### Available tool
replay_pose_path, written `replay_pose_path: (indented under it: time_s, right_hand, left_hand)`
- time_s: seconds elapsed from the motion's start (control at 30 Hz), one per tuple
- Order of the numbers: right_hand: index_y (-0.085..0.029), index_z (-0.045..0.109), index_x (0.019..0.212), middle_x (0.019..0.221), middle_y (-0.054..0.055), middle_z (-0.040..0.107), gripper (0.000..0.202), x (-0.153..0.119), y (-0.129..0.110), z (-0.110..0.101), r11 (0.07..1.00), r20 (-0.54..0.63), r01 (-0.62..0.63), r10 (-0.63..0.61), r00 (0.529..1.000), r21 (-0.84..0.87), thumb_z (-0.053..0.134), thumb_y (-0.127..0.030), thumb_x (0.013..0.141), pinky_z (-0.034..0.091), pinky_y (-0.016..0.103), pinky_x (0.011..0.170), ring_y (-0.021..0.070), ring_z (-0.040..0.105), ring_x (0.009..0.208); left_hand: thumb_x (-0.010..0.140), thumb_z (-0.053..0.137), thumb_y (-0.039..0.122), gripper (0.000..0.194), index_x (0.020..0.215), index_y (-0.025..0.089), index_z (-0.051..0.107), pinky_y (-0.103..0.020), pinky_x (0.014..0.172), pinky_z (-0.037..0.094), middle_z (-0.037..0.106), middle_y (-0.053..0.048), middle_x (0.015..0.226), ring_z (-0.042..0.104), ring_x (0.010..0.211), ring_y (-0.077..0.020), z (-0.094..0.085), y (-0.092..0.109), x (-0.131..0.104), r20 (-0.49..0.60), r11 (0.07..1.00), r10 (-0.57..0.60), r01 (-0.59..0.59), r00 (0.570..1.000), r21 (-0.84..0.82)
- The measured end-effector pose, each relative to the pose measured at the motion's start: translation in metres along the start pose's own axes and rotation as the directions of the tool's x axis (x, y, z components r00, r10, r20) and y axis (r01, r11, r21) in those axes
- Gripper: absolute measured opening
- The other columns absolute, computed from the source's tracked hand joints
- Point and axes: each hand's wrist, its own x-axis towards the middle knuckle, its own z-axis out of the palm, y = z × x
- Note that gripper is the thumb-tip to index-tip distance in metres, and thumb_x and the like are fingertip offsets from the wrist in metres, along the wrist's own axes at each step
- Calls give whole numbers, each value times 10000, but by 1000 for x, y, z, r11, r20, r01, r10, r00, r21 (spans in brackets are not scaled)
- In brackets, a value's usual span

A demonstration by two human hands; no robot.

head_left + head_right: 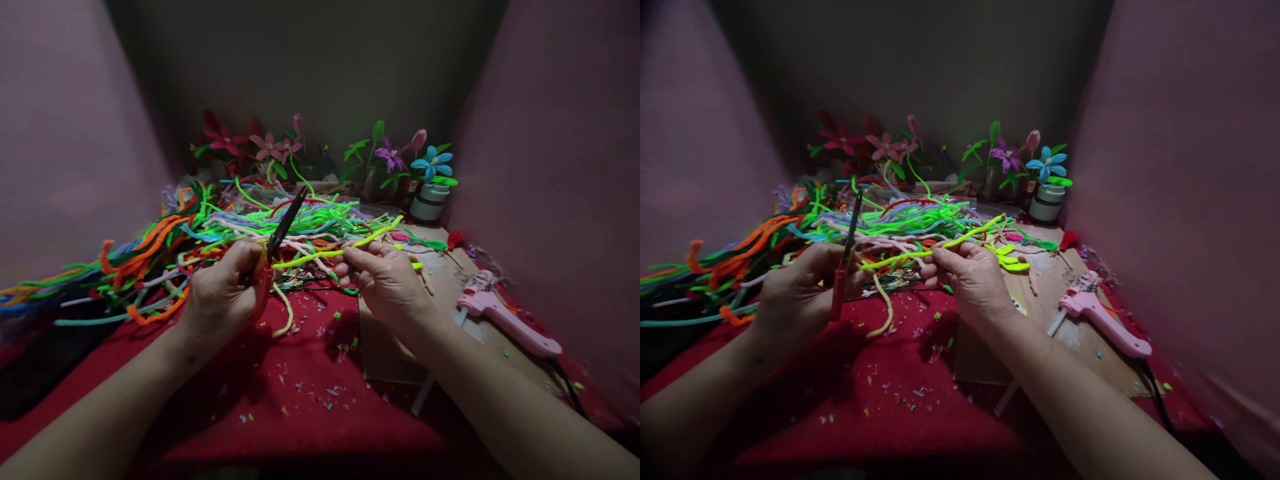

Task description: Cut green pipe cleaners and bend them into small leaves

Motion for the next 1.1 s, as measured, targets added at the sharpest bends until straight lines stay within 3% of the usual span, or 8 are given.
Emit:
replay_pose_path:
  time_s: [0.27, 0.43, 0.6, 0.77, 0.93, 1.0, 1.1]
  right_hand:
    - [-121, 613, 692, 581, 4, 635, 117, 0, 1, 1, 1000, -6, -5, 5, 1000, -13, 702, -184, 651, 467, 193, 432, 94, 588, 487]
    - [-118, 626, 682, 570, 1, 629, 92, 0, 1, 1, 996, -35, 53, -56, 998, -78, 692, -173, 649, 474, 192, 442, 96, 593, 495]
    - [-120, 640, 700, 545, -5, 625, 72, -3, 1, 3, 964, -88, 164, -186, 979, -211, 664, -188, 688, 480, 204, 444, 90, 576, 465]
    - [-124, 640, 675, 528, -11, 617, 92, -5, -1, 3, 932, -114, 220, -262, 958, -290, 662, -207, 706, 474, 201, 425, 85, 568, 446]
    - [-119, 633, 642, 518, -10, 620, 108, -4, -4, 2, 900, -148, 237, -308, 940, -366, 660, -197, 712, 478, 195, 431, 75, 555, 430]
    - [-116, 635, 650, 518, -9, 622, 103, -4, -4, 3, 902, -153, 227, -299, 942, -367, 661, -194, 712, 477, 196, 425, 78, 556, 429]
    - [-113, 639, 662, 538, 1, 633, 112, -5, -4, 4, 915, -138, 202, -264, 955, -350, 661, -208, 717, 489, 210, 429, 89, 566, 438]
  left_hand:
    - [800, 526, 232, 62, 833, 179, 529, -184, 517, 379, 550, 39, 640, 507, 520, -78, 5, -13, -2, -2, 968, 176, -173, 984, 182]
    - [813, 467, 187, 43, 828, 172, 504, -218, 488, 329, 525, 27, 606, 492, 499, -99, 0, -14, 1, 60, 839, 331, -323, 942, 438]
    - [798, 422, 144, 152, 945, 135, 461, -263, 531, 350, 559, -61, 773, 510, 618, -155, -6, -2, -1, 79, 721, 302, -282, 950, 633]
    - [814, 394, 130, 151, 952, 122, 453, -284, 564, 374, 541, -96, 836, 488, 628, -170, -10, 4, -6, 188, 705, 297, -348, 936, 618]
    - [875, 411, 267, 181, 992, 136, 453, -268, 498, 302, 539, -74, 833, 500, 636, -160, -16, 4, -10, -10, 707, 237, -165, 971, 687]
    - [869, 417, 250, 125, 913, 148, 474, -271, 492, 301, 522, -47, 745, 492, 584, -153, -14, 4, -11, 62, 668, 308, -262, 949, 696]
    - [818, 413, 124, 87, 786, 159, 486, -269, 452, 294, 477, -13, 624, 465, 475, -147, -8, 6, -13, 271, 577, 362, -442, 892, 686]
